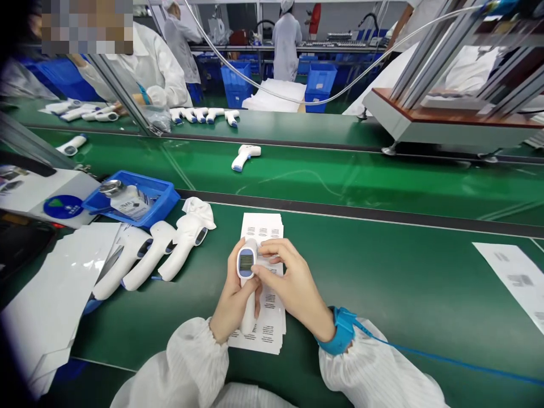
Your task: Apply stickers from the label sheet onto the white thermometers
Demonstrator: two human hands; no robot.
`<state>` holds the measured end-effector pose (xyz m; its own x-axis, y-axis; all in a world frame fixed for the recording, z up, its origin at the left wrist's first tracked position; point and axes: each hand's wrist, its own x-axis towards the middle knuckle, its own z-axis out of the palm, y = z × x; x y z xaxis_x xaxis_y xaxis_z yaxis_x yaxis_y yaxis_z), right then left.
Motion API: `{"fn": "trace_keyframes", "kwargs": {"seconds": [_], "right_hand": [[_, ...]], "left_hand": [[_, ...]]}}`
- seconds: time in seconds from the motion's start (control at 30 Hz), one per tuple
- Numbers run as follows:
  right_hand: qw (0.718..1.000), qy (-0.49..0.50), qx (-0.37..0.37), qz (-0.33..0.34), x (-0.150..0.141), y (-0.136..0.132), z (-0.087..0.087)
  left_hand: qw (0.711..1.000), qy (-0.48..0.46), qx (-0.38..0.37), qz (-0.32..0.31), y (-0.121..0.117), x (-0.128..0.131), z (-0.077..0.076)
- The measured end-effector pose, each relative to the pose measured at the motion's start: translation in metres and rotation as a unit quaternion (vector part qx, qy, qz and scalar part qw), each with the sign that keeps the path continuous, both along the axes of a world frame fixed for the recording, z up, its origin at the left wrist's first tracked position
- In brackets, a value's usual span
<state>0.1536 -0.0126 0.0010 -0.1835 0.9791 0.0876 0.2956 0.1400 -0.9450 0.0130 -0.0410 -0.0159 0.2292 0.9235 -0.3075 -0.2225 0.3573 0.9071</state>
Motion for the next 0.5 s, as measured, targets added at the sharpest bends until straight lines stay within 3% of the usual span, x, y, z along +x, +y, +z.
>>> {"fn": "trace_keyframes", "kwargs": {"seconds": [0.27, 0.5], "right_hand": [[0.998, 0.009, -0.057, -0.033, -0.006, 0.025, 0.003], [0.999, -0.005, -0.018, -0.047, -0.005, 0.033, 0.004]], "left_hand": [[1.000, -0.002, -0.020, -0.012, 0.010, 0.001, -0.003], [1.000, -0.013, -0.026, -0.011, 0.012, 0.002, -0.004]]}}
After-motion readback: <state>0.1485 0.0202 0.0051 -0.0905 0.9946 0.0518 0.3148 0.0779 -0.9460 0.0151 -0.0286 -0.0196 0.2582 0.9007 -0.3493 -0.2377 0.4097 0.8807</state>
